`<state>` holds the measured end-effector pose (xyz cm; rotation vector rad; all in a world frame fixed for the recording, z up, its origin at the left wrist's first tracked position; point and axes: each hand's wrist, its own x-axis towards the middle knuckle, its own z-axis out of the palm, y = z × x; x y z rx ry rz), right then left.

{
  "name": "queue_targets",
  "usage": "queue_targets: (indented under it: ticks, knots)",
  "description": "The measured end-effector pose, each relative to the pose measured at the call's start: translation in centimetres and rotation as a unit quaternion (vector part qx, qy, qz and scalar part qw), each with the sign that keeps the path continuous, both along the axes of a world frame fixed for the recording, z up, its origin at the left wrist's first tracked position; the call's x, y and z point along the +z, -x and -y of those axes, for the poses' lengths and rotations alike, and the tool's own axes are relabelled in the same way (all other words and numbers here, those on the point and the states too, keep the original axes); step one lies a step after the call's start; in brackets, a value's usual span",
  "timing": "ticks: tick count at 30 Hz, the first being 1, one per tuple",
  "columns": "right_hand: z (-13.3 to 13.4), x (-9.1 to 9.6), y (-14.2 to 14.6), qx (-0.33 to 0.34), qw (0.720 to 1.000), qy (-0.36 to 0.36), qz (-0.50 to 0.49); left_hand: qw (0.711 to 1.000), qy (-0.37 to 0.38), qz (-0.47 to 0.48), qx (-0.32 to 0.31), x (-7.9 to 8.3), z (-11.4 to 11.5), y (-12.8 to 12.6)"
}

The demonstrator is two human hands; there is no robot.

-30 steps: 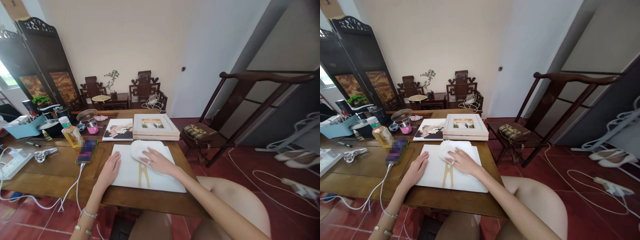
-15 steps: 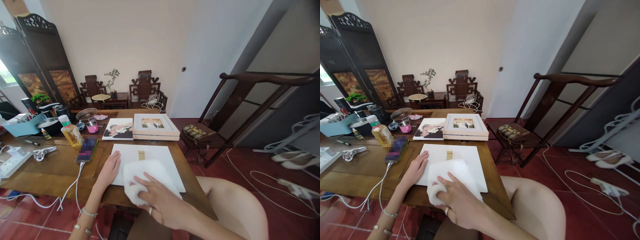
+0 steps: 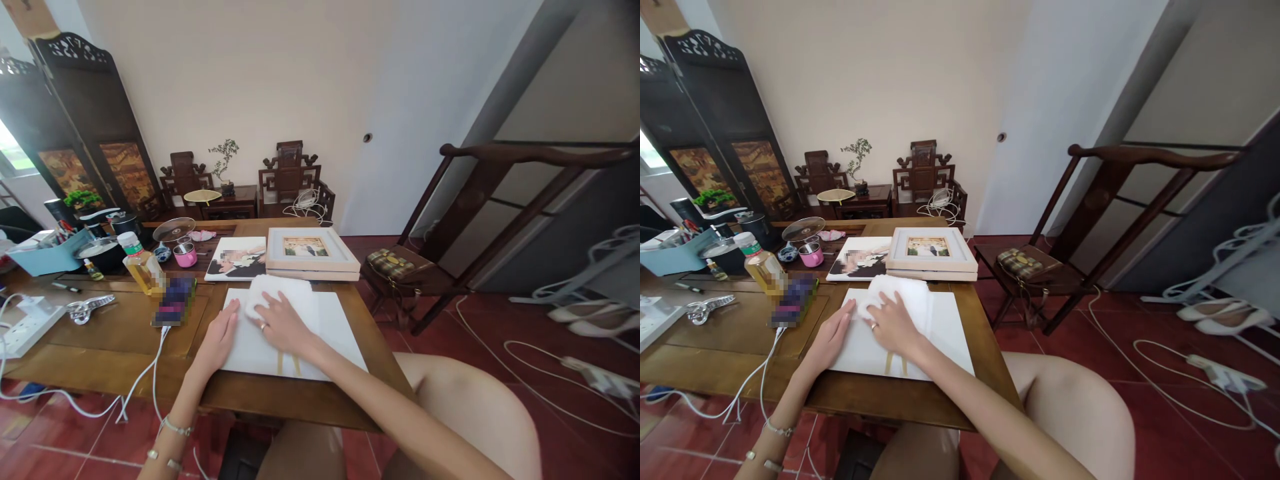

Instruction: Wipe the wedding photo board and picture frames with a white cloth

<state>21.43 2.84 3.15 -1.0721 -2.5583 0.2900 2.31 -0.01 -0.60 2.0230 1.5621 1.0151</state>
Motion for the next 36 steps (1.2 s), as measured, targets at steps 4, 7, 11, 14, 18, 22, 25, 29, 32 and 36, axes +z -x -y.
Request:
queue_targets:
  ticks: [4,7,11,14,18,22,25,29,32,36]
  knots:
    - [3.9,0.2,1.0,0.121,0.993,-0.012,0.014,0.997,-0.010,0.072,0.026,0.8,0.2,0.2]
    - [6.6,0.9,-0.1,0.209,0.978,0.006,0.024,0.996,-0.014,0.086,0.035,1.0,0.4,0.1]
    - [7.8,2.1,-2.7,0.185,0.980,0.062,0.036,0.999,-0.001,0.028,0.017,0.4,0.3,-0.1]
    - [6.3,2.4,-4.0,0.101,0.990,0.086,0.041,1.000,-0.001,-0.026,0.000,-0.1,0.1,-0.2]
    - [2.1,1.8,-3.6,-0.021,0.995,0.102,0.006,0.998,0.004,-0.055,0.000,-0.1,0.1,-0.4]
    - [-2.1,1.6,-0.7,-0.062,0.992,0.106,-0.030,0.998,0.000,-0.065,-0.002,0.2,0.2,-0.4]
    - [-4.2,2.0,2.2,-0.064,0.990,0.119,-0.051,0.998,-0.002,-0.068,-0.004,0.3,0.2,-0.4]
    - [-5.4,2.4,4.4,-0.058,0.987,0.136,-0.062,0.998,-0.003,-0.068,-0.006,0.4,0.2,-0.4]
    - [-5.6,2.3,3.3,-0.067,0.985,0.144,-0.066,0.998,0.000,-0.070,-0.003,0.4,0.2,-0.4]
    - [-5.2,1.9,-1.7,-0.089,0.982,0.146,-0.077,0.997,0.002,-0.074,-0.002,0.2,0.2,-0.4]
